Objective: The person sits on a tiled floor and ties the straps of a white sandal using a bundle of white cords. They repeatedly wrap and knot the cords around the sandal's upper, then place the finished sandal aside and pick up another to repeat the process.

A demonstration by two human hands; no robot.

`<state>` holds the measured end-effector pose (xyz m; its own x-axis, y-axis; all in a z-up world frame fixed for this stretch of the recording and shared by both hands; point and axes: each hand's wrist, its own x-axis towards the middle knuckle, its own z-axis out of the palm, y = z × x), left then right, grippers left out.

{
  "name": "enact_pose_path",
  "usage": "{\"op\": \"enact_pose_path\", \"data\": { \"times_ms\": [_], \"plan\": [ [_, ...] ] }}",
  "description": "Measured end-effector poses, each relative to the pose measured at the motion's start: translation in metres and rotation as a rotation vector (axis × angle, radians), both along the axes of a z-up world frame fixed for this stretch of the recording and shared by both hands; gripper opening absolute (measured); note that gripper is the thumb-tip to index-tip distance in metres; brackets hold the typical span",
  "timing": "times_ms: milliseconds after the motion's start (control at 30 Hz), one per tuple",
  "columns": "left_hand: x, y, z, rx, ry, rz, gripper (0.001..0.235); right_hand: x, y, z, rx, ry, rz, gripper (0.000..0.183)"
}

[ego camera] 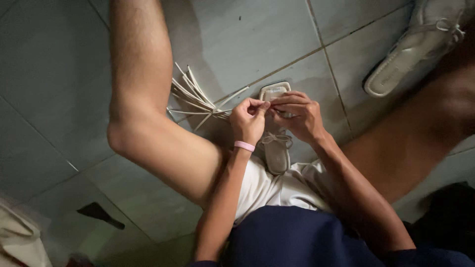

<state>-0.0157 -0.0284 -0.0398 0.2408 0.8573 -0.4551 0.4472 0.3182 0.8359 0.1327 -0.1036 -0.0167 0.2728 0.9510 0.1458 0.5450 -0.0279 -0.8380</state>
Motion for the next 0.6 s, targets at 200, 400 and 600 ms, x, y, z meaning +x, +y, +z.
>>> {"op": "enact_pose_path", "data": {
  "times_ms": [200,400,600],
  "plan": [
    [0.002,-0.006,0.005,0.191,-0.081,-0.02,0.005,-0.001,-0.008,-0.01,-0.027,-0.012,0.006,0.024],
    [0.002,-0.002,0.012,0.152,-0.037,-0.011,0.007,-0.001,-0.011,-0.01,-0.002,0.015,0.0,0.026],
    [-0.013,0.041,0.047,0.044,0.094,-0.337,0.031,0.015,-0.035,0.011,0.012,-0.153,-0.008,0.046]
  ]
}}
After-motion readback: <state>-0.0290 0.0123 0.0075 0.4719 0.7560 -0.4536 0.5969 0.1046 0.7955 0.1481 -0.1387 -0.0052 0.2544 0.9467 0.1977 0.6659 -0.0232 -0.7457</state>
